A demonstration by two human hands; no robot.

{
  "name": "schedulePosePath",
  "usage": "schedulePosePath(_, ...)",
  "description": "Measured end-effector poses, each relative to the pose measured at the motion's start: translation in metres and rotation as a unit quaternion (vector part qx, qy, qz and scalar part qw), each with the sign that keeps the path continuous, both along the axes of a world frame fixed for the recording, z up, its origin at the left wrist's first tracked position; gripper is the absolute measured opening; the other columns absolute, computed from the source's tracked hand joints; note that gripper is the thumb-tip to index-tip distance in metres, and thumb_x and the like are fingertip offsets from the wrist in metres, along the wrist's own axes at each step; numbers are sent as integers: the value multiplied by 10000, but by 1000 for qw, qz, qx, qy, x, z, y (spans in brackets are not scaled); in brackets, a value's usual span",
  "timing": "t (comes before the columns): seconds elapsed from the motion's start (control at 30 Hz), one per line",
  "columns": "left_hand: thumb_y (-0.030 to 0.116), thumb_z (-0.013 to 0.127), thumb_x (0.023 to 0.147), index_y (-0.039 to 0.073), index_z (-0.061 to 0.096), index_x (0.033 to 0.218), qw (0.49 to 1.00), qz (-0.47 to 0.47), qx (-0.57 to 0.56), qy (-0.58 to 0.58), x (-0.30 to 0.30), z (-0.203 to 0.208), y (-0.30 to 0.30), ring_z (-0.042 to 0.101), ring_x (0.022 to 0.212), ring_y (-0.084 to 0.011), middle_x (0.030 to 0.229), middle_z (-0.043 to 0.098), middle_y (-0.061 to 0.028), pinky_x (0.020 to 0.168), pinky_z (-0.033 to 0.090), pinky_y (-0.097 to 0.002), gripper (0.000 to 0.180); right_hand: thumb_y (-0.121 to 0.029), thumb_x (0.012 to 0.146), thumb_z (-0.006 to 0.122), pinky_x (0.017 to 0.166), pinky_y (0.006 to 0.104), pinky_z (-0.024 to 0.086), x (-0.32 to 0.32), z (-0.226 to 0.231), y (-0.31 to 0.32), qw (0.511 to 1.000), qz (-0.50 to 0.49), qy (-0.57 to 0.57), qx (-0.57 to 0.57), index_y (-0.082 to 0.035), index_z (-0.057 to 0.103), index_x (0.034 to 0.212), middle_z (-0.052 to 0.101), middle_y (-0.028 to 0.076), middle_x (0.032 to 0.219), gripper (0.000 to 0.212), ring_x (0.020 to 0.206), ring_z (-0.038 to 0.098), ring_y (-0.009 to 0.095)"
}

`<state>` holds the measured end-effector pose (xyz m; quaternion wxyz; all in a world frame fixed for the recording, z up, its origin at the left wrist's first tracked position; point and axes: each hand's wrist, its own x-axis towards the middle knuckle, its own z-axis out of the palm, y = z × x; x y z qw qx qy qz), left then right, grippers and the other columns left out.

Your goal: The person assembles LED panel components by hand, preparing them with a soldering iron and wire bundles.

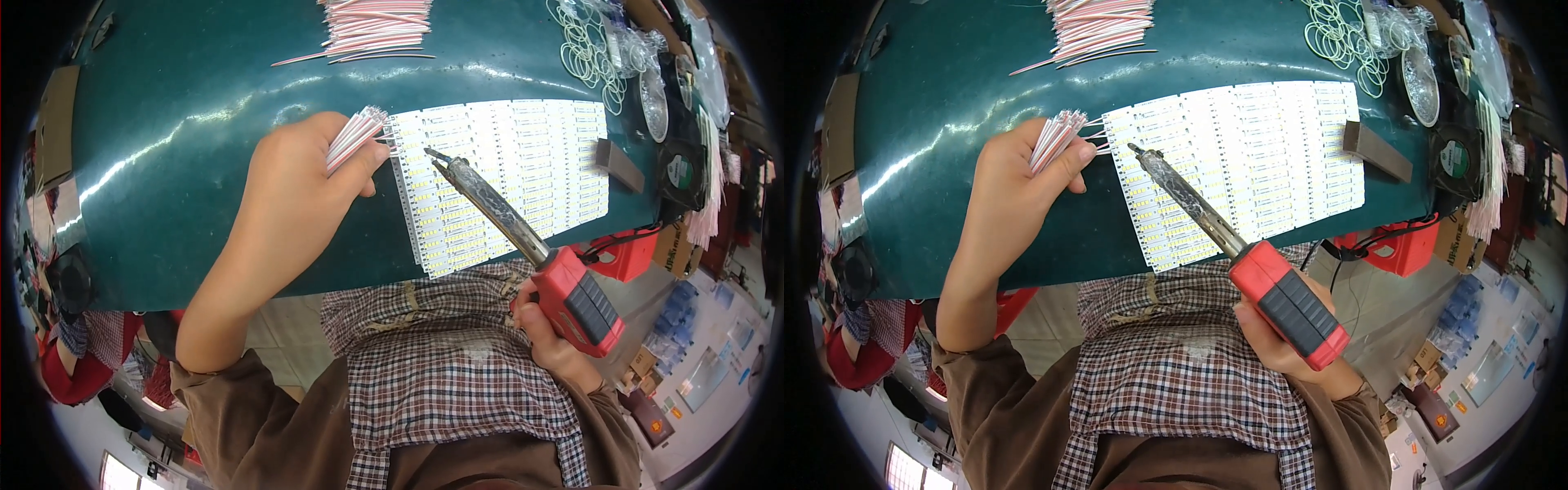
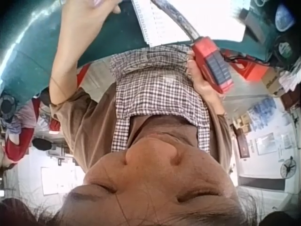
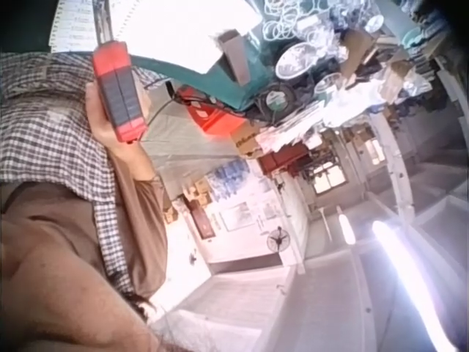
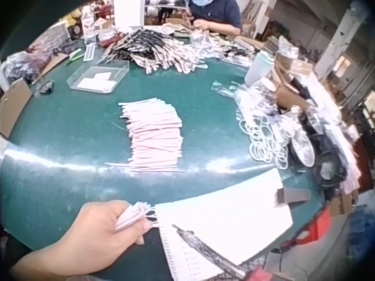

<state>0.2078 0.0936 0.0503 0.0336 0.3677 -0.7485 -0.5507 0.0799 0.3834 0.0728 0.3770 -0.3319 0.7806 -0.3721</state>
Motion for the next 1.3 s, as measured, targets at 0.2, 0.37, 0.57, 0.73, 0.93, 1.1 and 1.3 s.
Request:
schedulePosePath(0.2,219,701,891,-26,646,833,998,-10,-55,-9,0,-9,5,578,590,-179,661,620,-99,553,426,-314,258,-34,786,743,603,317,515,4,-4,-4,999,-7,29,-40,8,669,1030,663,124,850,259,689,662,248)
schedulePosePath(0.37,232,706,860,-34,619,760,996,-1,-87,4,0,-14,8,576,560,-309,635,585,-181,550,441,-395,297,-36,780,749,582,313,508,3,-8,-7,998,18,34,-42,10,669,1036,661,119,834,272,664,658,246)
schedulePosePath(0.57,182,704,886,-33,666,847,994,-33,-102,-32,-1,-12,6,573,597,-97,668,629,-52,548,425,-267,222,-39,794,739,548,315,476,3,-10,-9,1000,20,-1,-10,6,669,1034,634,103,784,254,618,622,235)
schedulePosePath(0.73,175,710,879,-42,660,838,993,-27,-116,-22,-1,-13,7,544,588,-98,655,615,-57,542,411,-278,227,-44,804,734,533,316,452,3,-13,-9,1000,18,-3,-13,5,667,1026,617,94,761,237,591,591,223)
schedulePosePath(0.93,208,698,844,-25,657,814,992,-16,-124,-14,-2,-12,9,625,599,-301,674,641,-164,582,475,-393,239,-50,804,734,532,317,456,3,-11,-10,1000,16,-19,-4,6,662,999,617,94,755,216,594,596,225)
schedulePosePath(1.1,200,699,839,-24,662,824,992,-17,-123,-10,-3,-10,9,635,610,-299,685,652,-158,591,483,-390,227,-38,779,748,568,322,505,2,-9,-11,997,39,40,-50,21,665,1021,650,123,802,262,641,646,253)
schedulePosePath(1.3,195,700,837,-22,662,823,991,-17,-129,-12,-3,-10,10,638,608,-297,689,655,-158,592,487,-391,222,-46,776,757,606,327,542,2,-9,-6,996,61,61,-22,33,673,1016,679,142,855,267,687,682,273)
